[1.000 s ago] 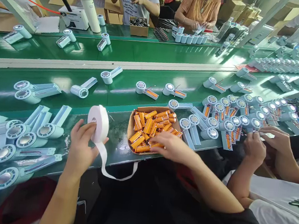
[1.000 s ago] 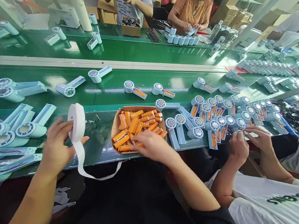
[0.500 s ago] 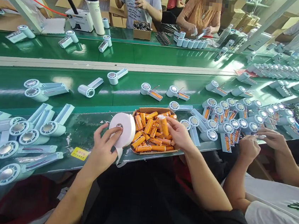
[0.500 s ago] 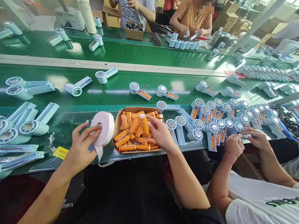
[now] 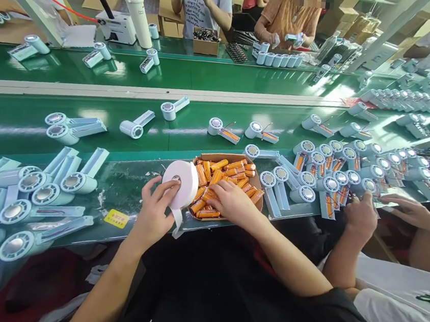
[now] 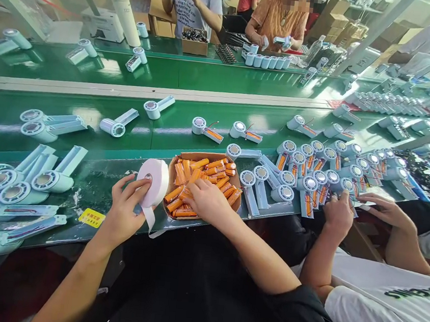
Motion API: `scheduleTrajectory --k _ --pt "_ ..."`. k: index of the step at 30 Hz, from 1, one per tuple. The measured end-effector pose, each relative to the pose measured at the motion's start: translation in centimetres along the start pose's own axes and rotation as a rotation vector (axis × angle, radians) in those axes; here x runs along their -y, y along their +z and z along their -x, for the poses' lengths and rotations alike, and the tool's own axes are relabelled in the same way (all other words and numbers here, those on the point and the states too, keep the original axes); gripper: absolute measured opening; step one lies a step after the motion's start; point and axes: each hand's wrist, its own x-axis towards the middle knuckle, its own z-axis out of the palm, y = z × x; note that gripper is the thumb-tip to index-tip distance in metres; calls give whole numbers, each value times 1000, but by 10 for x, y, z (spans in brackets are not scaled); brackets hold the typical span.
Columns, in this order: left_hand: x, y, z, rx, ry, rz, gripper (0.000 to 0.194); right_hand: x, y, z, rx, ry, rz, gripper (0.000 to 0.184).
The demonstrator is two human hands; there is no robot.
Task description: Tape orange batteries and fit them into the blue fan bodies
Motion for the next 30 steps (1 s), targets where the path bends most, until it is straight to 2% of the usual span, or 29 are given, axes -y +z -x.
scheduleTrajectory --k 4,7,9,12,13,15,17,18,20,22,26,28,30 --pt "0 0 2 4 1 12 57 -2 2 -3 23 53 -66 40" --pt "2 -2 3 -4 -13 18 56 -8 -7 -1 81 66 -125 30" --pt "4 -3 4 -9 -28 15 55 -10 -17 3 77 113 -54 27" --pt "6 -4 7 -7 -51 7 55 -4 -28 5 -39 186 156 40" --pt "7 -3 7 -2 -51 7 55 0 -29 3 -78 147 197 41" --pt "6 -2 7 3 -42 8 55 7 -23 -5 -83 -65 187 39" --pt "5 -1 5 -10 -34 9 55 11 -11 -18 -8 -293 115 38" --pt "5 0 4 -21 -31 8 55 12 -4 -26 38 -360 76 37" --pt "3 -1 2 -41 -25 0 56 8 5 -39 90 -381 -27 29" --pt "2 -5 1 -47 -26 -9 57 0 8 -46 46 -330 -235 22" --pt "0 -14 3 -48 -47 -16 57 -15 -5 -36 -213 -166 -910 39" --pt "-1 -16 4 -45 -33 -33 56 -17 -16 -24 -235 -89 -1145 45" --pt "-3 -16 5 -28 -5 -59 55 -13 -26 -13 -178 -27 -1259 48"
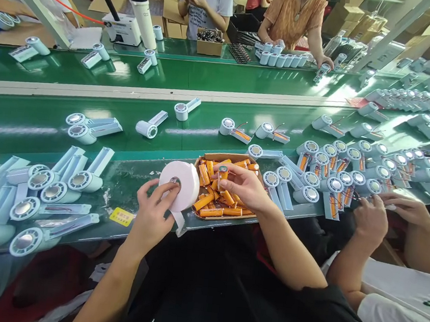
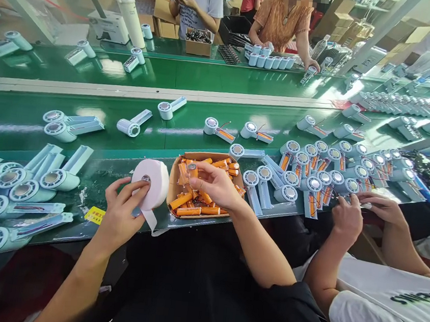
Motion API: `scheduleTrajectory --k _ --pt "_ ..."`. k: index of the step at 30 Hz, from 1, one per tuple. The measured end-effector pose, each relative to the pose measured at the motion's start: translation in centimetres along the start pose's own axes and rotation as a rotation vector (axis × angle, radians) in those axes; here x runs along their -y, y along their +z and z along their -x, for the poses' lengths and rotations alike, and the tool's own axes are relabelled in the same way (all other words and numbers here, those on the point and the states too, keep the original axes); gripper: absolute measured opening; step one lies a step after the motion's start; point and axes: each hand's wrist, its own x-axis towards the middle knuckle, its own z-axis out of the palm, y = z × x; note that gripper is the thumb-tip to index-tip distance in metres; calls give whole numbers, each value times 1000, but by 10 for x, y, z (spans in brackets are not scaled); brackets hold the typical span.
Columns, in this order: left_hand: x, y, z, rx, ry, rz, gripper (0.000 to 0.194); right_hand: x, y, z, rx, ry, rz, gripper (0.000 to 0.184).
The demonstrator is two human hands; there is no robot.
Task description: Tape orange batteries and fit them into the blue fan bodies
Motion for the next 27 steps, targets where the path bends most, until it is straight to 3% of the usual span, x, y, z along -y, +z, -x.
scheduleTrajectory --k 4,6,9,14,18,22,25,27 --pt "-11 6 -7 -17 -69 22 36 15 9 16 25 122 -26 51" --pt "-21 9 -14 -88 -141 76 39 16 16 22 40 161 -3 52" --pt "-34 10 -28 -137 -146 192 40 14 25 28 99 194 34 49" --pt "-39 9 -44 45 -57 413 14 16 29 34 225 172 184 43" --pt "-27 2 -49 141 35 459 16 21 24 38 223 132 453 45" --pt "-17 -9 -53 165 253 313 25 18 21 42 414 137 715 40" --pt "-13 -13 -51 164 262 182 33 13 16 47 475 196 500 39" --pt "-13 -13 -45 143 215 111 41 11 10 50 314 214 212 47"
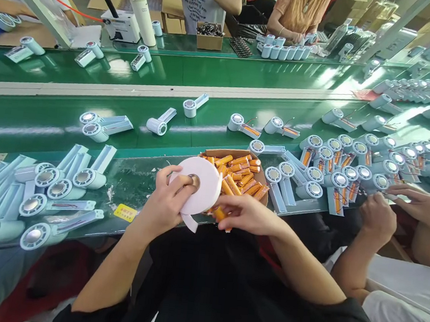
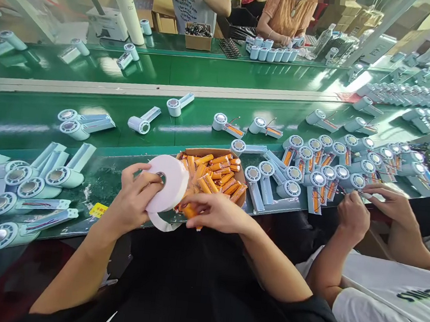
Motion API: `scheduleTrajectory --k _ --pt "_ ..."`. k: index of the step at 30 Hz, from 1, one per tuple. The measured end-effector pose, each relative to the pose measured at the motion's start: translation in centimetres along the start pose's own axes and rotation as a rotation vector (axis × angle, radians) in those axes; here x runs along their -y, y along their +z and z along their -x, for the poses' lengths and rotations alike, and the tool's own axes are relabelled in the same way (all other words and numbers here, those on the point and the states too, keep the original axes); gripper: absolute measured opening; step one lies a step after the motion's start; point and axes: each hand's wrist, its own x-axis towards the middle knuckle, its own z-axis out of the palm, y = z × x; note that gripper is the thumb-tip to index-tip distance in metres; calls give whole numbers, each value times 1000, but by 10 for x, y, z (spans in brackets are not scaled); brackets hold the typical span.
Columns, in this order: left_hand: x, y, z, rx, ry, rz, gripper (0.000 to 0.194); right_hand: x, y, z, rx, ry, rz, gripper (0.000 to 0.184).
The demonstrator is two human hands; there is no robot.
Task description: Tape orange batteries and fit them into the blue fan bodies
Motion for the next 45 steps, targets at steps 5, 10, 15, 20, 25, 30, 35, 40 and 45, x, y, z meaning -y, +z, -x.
scheduleTrajectory --k 5,10,15,20,25,30,35,40,45 --pt "-7 5 12 45 29 -74 59 2 -9 8 -507 -126 -351 61" --pt "-12 9 11 42 64 -145 68 3 0 0 -532 -68 -232 63" --pt "-15 13 5 -40 74 -239 60 5 2 -6 -493 -31 -236 62" --pt "-25 24 -4 -57 -27 -231 55 0 7 -15 -634 -139 -409 64" --pt "-54 52 -9 -172 -149 -165 46 -26 26 -44 -1087 -395 -450 59" --pt "-50 68 -11 -87 -146 0 52 -7 -62 -30 -1245 -617 -418 40" --pt "28 66 -93 425 -100 189 49 13 -113 -10 -1261 -717 -432 43" --pt "110 87 -223 397 -521 -112 49 -11 -71 -22 -1089 -519 -361 51" --pt "175 119 -281 584 -553 -216 47 -16 -85 2 -1106 -566 -364 46"
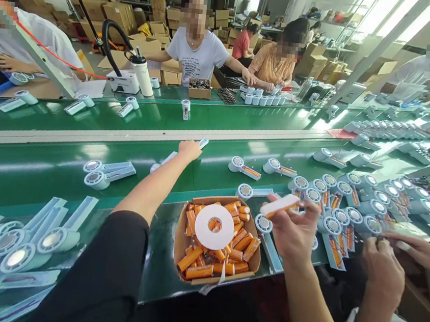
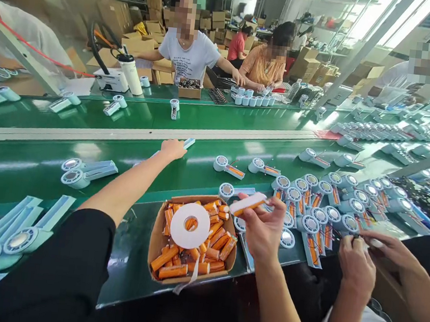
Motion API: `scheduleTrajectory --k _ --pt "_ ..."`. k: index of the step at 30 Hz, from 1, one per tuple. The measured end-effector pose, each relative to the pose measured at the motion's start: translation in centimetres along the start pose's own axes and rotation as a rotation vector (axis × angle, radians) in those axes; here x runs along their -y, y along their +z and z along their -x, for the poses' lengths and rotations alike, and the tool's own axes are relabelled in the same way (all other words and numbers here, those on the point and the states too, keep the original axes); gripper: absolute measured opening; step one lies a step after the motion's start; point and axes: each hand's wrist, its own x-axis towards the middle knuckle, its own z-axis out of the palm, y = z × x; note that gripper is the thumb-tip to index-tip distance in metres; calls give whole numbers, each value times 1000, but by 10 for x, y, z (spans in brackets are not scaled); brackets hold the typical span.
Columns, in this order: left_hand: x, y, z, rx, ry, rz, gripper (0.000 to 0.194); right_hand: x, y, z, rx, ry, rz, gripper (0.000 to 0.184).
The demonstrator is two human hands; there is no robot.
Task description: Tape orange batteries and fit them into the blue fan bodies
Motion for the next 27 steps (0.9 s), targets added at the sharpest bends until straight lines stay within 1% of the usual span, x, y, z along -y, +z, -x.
scheduleTrajectory --k 3,5,6,8,10,12,13,15,17,20,22,27 --pt "14 16 -18 115 180 -39 41 11 -21 -25 -10 -63 62 48" --pt "21 30 -21 169 297 -35 32 6 -20 -52 26 -73 149 57" --pt "22 36 -22 187 344 -26 25 -1 -14 -67 58 -70 208 60" --pt "24 45 -23 199 415 6 15 -24 7 -101 165 -39 345 59" --pt "24 50 -25 192 472 56 13 -54 34 -132 347 39 488 48" --pt "24 53 -27 170 509 119 14 -82 59 -156 567 92 677 33" --pt "23 55 -27 152 519 152 16 -94 68 -164 671 86 805 35" --pt "21 61 -26 102 515 217 20 -110 79 -174 816 30 1057 45" --pt "18 70 -25 47 483 276 25 -119 82 -178 873 -19 1233 43" --pt "11 82 -25 -7 415 345 30 -123 81 -179 901 -39 1371 39" --pt "7 87 -28 -22 379 381 32 -124 83 -178 956 -51 1469 40" --pt "-3 90 -36 -20 277 446 34 -129 102 -173 1134 -74 1652 40"
